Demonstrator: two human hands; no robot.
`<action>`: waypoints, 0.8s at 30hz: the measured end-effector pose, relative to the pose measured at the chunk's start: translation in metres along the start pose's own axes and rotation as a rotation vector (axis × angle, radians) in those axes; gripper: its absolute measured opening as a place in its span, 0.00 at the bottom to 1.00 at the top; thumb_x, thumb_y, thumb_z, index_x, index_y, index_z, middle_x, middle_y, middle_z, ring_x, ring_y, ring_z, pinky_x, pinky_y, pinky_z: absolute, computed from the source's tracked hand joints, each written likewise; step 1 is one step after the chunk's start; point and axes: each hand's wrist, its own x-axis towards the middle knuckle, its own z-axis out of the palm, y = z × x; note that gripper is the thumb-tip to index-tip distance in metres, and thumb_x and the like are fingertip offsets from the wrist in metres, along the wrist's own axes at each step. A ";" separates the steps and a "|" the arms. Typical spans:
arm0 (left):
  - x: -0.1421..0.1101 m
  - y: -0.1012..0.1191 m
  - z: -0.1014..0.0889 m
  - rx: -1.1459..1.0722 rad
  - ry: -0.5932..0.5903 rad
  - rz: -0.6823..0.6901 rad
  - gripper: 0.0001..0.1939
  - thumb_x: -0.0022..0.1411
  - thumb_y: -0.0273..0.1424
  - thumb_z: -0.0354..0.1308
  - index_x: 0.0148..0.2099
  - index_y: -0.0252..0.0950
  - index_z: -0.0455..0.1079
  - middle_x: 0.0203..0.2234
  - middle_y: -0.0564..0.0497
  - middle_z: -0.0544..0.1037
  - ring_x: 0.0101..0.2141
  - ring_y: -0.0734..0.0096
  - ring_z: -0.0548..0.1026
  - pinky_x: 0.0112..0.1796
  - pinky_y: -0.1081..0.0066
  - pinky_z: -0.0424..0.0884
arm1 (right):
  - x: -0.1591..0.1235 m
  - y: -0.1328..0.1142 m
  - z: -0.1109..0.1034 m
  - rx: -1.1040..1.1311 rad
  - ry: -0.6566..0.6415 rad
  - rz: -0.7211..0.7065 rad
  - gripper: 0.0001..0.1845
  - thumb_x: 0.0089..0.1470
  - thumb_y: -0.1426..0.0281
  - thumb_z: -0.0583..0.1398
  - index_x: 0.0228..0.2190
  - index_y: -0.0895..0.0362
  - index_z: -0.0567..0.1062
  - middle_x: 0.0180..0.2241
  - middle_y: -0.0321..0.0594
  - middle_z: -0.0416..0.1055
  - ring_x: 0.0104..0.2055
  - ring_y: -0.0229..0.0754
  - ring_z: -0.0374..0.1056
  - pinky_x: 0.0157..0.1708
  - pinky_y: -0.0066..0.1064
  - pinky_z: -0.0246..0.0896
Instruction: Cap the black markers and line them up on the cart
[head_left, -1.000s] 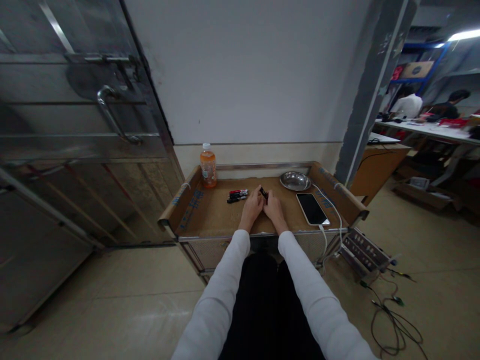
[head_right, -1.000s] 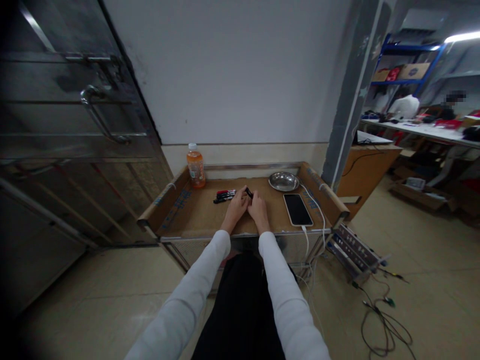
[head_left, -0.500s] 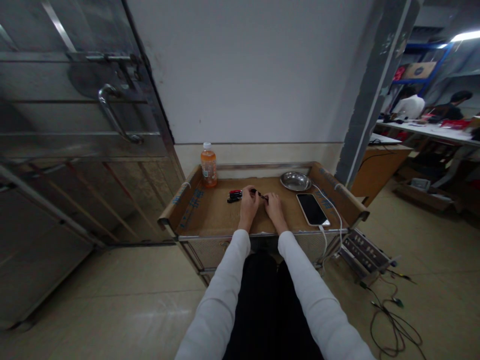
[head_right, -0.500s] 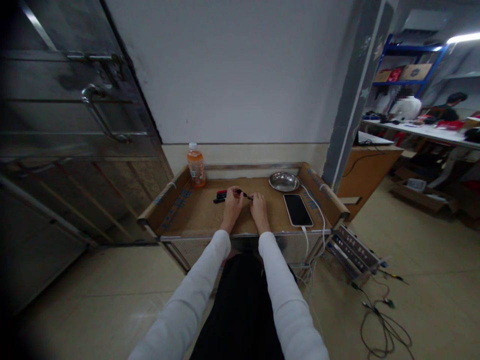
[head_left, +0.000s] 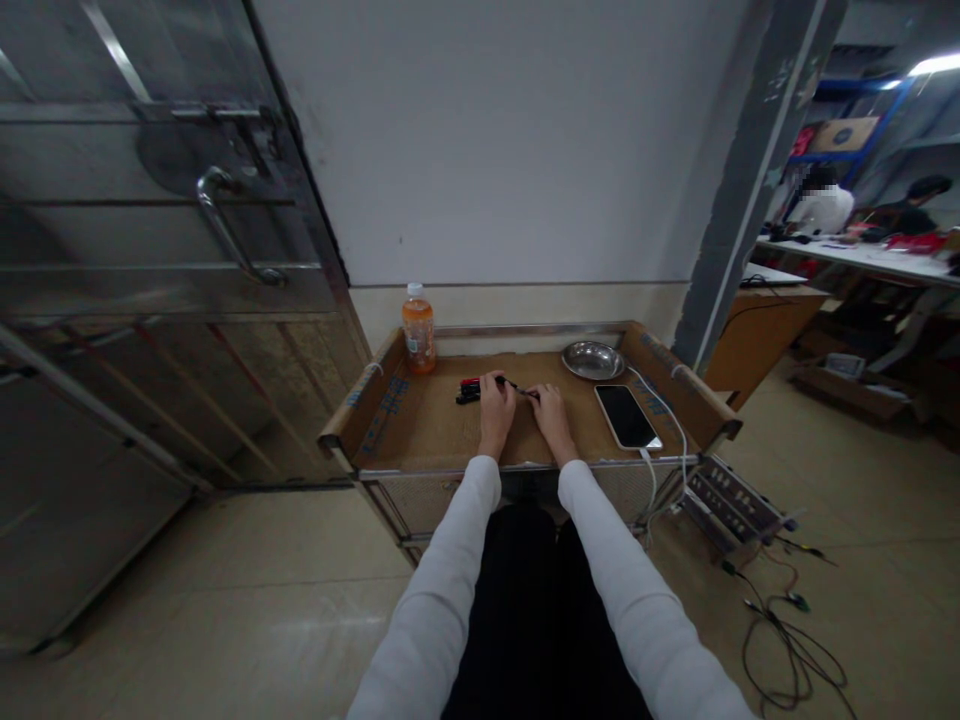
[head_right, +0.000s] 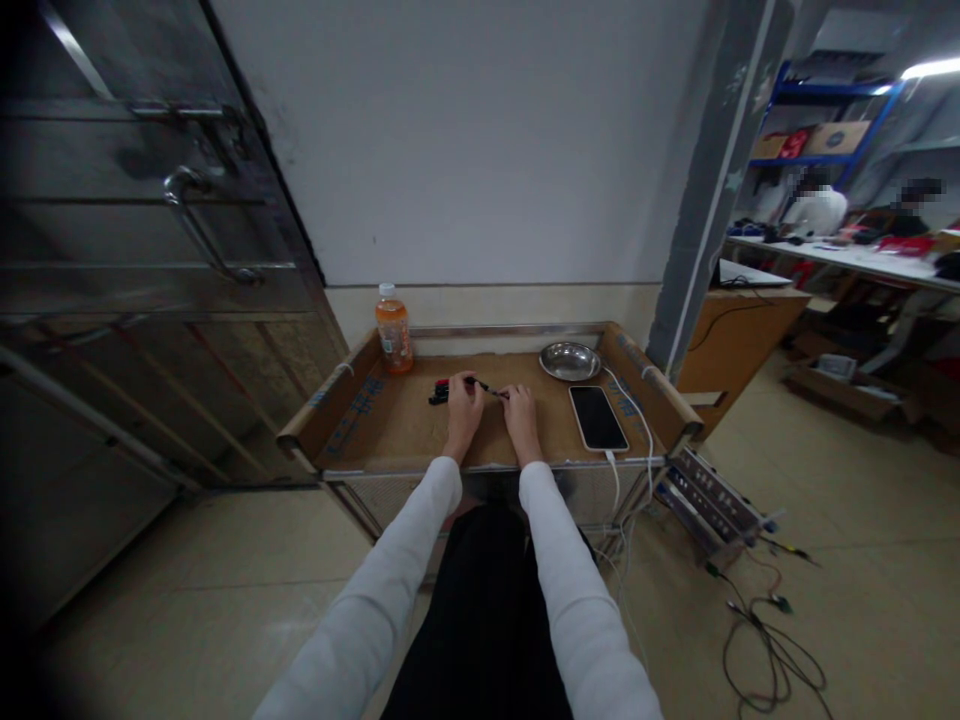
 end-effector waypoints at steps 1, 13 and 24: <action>0.000 0.001 -0.001 0.001 0.000 0.001 0.08 0.61 0.22 0.48 0.44 0.35 0.61 0.39 0.44 0.68 0.43 0.64 0.69 0.47 0.62 0.67 | 0.000 0.000 0.000 0.009 0.002 0.005 0.10 0.56 0.76 0.53 0.34 0.57 0.75 0.37 0.45 0.72 0.41 0.45 0.64 0.44 0.35 0.57; -0.002 -0.002 0.005 0.080 -0.089 -0.014 0.08 0.60 0.20 0.47 0.42 0.35 0.59 0.41 0.43 0.66 0.43 0.63 0.69 0.47 0.59 0.68 | -0.003 -0.002 -0.003 -0.022 0.039 0.067 0.10 0.57 0.75 0.52 0.34 0.57 0.74 0.36 0.45 0.72 0.41 0.45 0.64 0.43 0.33 0.56; 0.001 0.004 -0.002 0.175 0.032 -0.074 0.07 0.61 0.21 0.45 0.42 0.34 0.59 0.43 0.41 0.67 0.44 0.62 0.69 0.48 0.60 0.67 | -0.001 -0.006 -0.005 -0.251 0.029 0.167 0.15 0.61 0.74 0.49 0.38 0.61 0.76 0.38 0.50 0.71 0.41 0.45 0.62 0.43 0.32 0.53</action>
